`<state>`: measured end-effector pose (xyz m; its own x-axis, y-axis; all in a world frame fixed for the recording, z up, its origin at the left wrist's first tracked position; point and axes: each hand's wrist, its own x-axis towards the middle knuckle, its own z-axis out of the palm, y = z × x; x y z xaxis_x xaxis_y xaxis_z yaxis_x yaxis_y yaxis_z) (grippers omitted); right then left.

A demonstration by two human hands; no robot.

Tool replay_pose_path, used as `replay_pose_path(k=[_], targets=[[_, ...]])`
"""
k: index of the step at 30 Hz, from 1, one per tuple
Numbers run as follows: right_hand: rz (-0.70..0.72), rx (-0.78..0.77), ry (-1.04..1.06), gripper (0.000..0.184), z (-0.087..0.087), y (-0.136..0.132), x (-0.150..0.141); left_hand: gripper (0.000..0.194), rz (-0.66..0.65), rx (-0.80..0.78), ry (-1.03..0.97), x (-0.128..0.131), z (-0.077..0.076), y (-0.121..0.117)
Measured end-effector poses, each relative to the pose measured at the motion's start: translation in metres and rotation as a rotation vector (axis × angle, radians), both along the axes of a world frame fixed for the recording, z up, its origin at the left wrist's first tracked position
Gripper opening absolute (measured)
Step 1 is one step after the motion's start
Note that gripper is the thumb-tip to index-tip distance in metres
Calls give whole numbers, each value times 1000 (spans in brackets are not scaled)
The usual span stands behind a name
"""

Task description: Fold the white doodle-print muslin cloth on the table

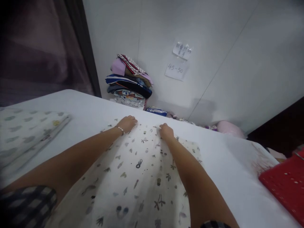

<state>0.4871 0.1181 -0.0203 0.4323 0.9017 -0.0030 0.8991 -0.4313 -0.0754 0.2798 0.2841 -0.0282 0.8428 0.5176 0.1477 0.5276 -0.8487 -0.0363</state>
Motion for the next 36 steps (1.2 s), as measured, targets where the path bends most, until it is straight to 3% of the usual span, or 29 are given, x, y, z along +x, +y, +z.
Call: replay_pose_path(k=[9, 14, 20, 27, 31, 36], targets=[[15, -118, -12, 29, 4, -2, -3, 32, -81, 17, 16, 4, 1, -7], [3, -135, -1, 26, 7, -8, 3, 22, -54, 26, 12, 0, 7, -6], [-53, -169, 17, 23, 14, -25, 25, 20, 33, -15, -10, -15, 12, 3], [-198, -50, -3, 34, 20, -19, 27, 26, 253, -68, -78, 8, 24, 18], [-228, -54, 4, 32, 10, -13, 21, 20, 276, -111, -39, 17, 14, 20], [-229, -52, 6, 33, -2, -17, 22, 29, 286, -114, -54, 13, 0, 16]])
